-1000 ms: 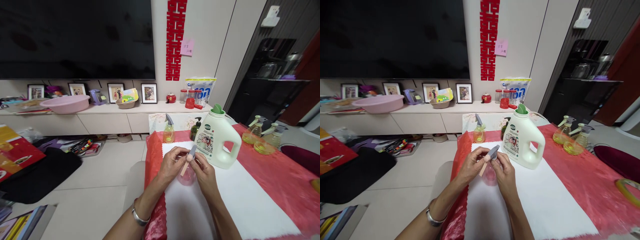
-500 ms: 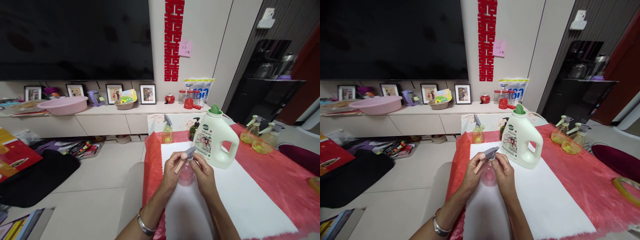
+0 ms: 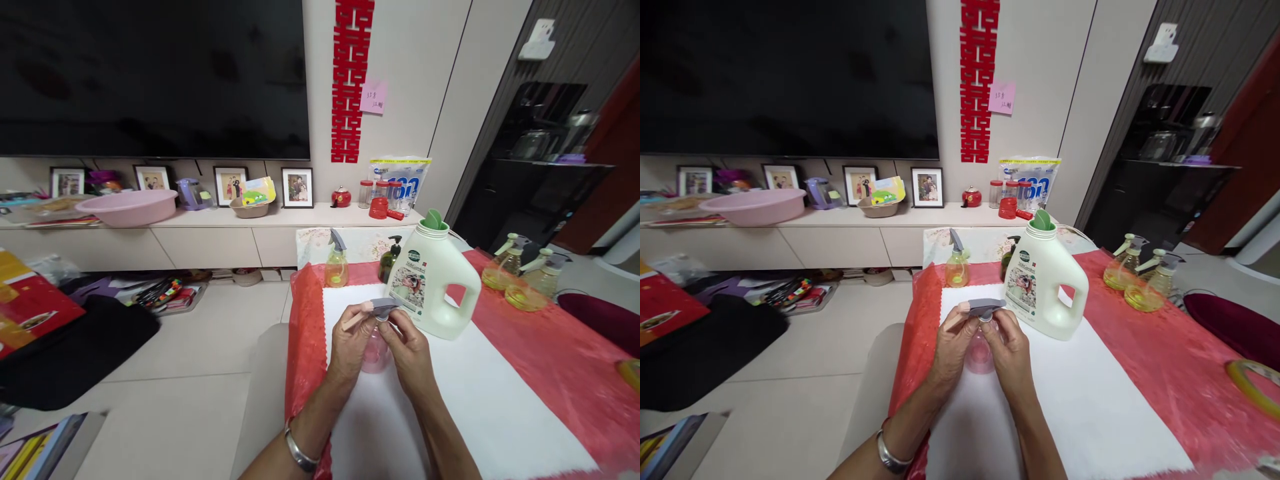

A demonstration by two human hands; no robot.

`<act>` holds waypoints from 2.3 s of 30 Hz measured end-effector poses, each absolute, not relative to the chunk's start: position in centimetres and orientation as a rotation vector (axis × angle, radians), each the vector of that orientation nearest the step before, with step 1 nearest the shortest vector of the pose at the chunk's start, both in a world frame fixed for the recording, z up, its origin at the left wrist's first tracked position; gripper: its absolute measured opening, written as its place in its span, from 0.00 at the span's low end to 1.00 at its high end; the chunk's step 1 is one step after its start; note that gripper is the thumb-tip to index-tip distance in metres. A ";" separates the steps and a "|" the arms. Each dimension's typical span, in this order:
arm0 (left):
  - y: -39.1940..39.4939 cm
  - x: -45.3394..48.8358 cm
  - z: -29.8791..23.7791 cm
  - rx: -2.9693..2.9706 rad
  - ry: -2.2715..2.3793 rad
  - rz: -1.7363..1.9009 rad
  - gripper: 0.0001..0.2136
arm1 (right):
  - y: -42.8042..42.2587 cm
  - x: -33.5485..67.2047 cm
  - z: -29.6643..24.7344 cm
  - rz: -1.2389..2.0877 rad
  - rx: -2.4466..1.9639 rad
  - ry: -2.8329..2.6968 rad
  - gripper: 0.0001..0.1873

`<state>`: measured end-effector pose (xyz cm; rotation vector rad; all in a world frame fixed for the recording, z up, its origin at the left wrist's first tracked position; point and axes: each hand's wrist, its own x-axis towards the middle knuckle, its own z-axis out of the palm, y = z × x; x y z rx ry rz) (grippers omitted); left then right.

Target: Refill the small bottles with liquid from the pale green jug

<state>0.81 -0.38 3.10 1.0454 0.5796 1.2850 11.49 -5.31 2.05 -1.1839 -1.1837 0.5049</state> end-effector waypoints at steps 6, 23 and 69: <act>-0.3 0.8 2.6 1.104 0.579 1.284 0.17 | -5.5 11.8 2.5 0.508 -1.221 -1.235 0.18; 0.3 0.8 1.8 1.199 0.552 1.240 0.15 | -5.9 11.4 3.7 0.323 -1.324 -1.305 0.17; -1.8 1.4 4.3 1.245 0.814 1.315 0.09 | -6.2 11.2 1.6 0.373 -1.248 -1.311 0.17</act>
